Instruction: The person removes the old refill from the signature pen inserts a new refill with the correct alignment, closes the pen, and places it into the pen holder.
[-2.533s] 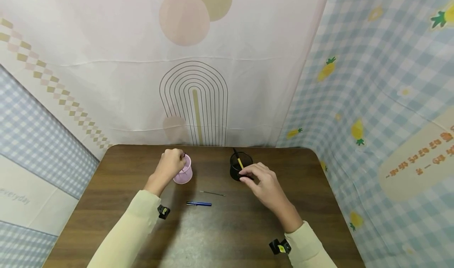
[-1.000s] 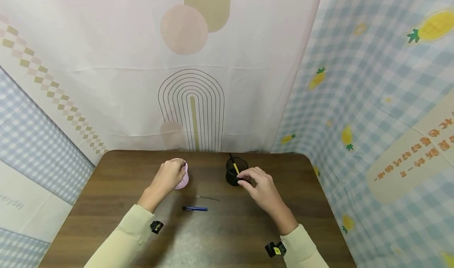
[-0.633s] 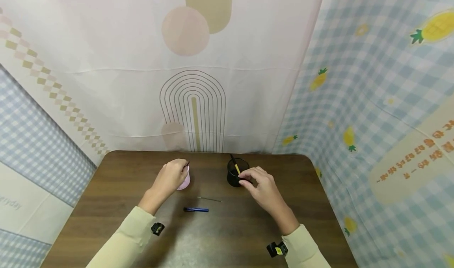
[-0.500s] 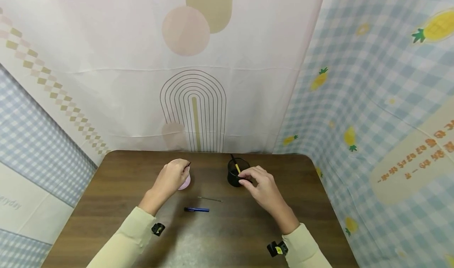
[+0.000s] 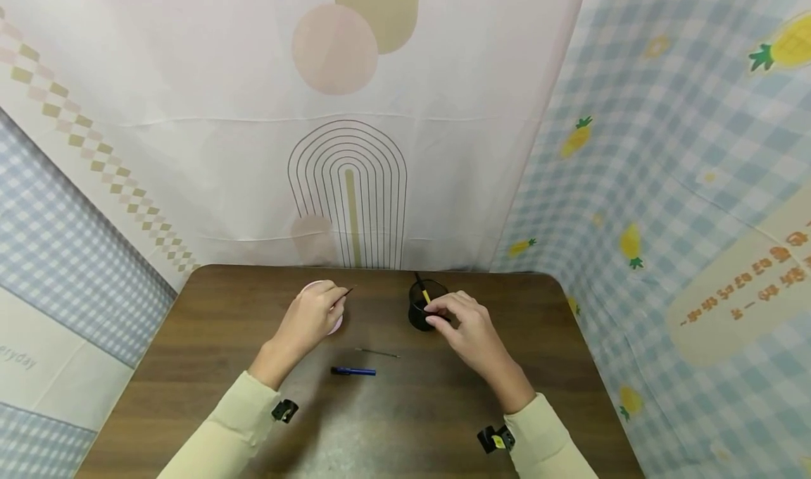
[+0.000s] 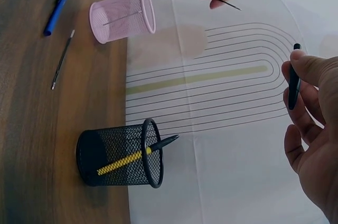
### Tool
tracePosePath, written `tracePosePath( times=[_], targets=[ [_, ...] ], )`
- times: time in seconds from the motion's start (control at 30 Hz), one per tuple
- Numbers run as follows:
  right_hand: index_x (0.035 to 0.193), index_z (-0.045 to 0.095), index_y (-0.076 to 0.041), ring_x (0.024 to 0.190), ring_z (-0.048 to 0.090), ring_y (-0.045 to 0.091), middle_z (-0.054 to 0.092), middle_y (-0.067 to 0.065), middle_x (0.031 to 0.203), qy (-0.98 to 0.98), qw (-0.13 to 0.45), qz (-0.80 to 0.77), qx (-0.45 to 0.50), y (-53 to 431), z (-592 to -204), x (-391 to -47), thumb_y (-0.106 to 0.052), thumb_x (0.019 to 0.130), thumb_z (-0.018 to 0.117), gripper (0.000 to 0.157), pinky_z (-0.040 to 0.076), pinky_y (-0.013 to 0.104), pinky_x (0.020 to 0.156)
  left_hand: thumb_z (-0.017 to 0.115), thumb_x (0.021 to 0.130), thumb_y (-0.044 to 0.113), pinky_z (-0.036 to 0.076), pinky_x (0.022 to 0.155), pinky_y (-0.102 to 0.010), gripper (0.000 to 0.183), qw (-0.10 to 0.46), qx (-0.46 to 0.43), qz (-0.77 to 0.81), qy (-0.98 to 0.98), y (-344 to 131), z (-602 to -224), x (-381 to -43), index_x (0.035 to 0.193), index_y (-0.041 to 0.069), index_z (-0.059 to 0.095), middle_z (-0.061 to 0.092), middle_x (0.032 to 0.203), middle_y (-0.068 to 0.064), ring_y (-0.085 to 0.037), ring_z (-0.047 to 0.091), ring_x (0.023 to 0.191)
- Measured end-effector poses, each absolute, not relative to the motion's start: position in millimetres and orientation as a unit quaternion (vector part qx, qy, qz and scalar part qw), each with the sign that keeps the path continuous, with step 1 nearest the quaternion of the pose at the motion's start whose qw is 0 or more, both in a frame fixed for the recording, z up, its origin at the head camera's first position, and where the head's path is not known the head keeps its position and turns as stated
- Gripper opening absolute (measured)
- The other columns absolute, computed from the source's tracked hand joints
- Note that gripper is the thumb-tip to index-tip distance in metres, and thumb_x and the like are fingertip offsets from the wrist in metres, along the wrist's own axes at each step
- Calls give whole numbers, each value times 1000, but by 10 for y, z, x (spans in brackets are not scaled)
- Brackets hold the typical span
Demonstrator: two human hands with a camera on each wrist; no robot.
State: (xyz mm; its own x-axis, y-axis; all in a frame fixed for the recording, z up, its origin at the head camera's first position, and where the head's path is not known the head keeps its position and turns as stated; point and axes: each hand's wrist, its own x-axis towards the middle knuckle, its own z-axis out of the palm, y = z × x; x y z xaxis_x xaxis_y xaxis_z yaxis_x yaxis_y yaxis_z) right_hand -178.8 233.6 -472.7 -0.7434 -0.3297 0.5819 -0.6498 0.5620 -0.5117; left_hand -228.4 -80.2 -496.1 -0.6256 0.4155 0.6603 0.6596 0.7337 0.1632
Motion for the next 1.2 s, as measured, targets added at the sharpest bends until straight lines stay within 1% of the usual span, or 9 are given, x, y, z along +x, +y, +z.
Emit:
tracePosePath(
  times=[0.07,0.17,0.33,0.43,0.63,0.7,0.87,1.07,1.2],
  targets=[
    [103,74,-13,88,61,9,72,-4,97,-858,213,370,285,2329,-4714,-1790,-2,84,82,23,48,16,73,80,79,-2,58,64,-32,14,307,-314,-208,-874,-785,-4931,-2258,92,3,77,67,81,-3,-18,67,72],
    [103,74,-11,88,60,8,71,-4,97,-858,209,373,284,2321,-4700,-1789,-3,84,82,21,47,15,72,80,79,-3,58,66,-31,16,313,-326,-212,-867,-753,-4883,-2213,94,2,77,67,83,-4,-18,67,74],
    [102,75,-11,88,60,9,73,-4,98,-856,211,374,287,2294,-4663,-1782,-3,85,82,21,48,20,70,80,78,-2,57,69,-30,18,327,-344,-204,-856,-700,-4790,-2132,95,2,77,66,86,-5,-20,65,77],
    [101,75,-11,88,60,10,73,-3,98,-853,222,368,295,2273,-4640,-1783,-1,83,83,22,48,23,70,79,80,-3,55,70,-29,17,336,-355,-196,-850,-669,-4731,-2086,96,1,77,64,86,-5,-20,62,77],
    [101,75,-8,89,61,12,74,-2,100,-847,239,353,318,2211,-4552,-1756,-2,83,83,21,44,20,77,76,83,-3,51,68,-28,18,351,-365,-190,-841,-610,-4626,-1994,100,1,77,62,88,-5,-20,58,77],
    [101,75,-7,89,61,13,74,-1,100,-844,243,349,326,2189,-4528,-1744,-2,82,83,21,44,22,79,76,83,-3,51,68,-28,18,354,-369,-190,-838,-593,-4618,-1979,100,1,77,62,88,-6,-20,57,77],
    [102,74,-10,92,63,15,74,-1,102,-846,252,329,337,2161,-4495,-1718,-4,82,84,23,44,25,81,77,82,-4,51,68,-29,20,359,-381,-193,-830,-544,-4600,-1945,100,1,77,62,89,-7,-21,56,78],
    [102,74,-10,92,63,15,75,-1,102,-842,265,322,342,2146,-4468,-1709,-3,81,85,25,43,28,80,70,90,-4,45,66,-28,15,360,-388,-178,-829,-474,-4538,-1892,101,2,78,58,87,-6,-20,51,77],
    [102,74,-12,91,63,16,75,-1,101,-843,270,314,344,2136,-4456,-1707,-3,80,85,26,43,29,80,68,92,-4,44,66,-30,15,359,-390,-174,-830,-432,-4489,-1852,101,3,78,57,88,-5,-20,50,78]
  ],
)
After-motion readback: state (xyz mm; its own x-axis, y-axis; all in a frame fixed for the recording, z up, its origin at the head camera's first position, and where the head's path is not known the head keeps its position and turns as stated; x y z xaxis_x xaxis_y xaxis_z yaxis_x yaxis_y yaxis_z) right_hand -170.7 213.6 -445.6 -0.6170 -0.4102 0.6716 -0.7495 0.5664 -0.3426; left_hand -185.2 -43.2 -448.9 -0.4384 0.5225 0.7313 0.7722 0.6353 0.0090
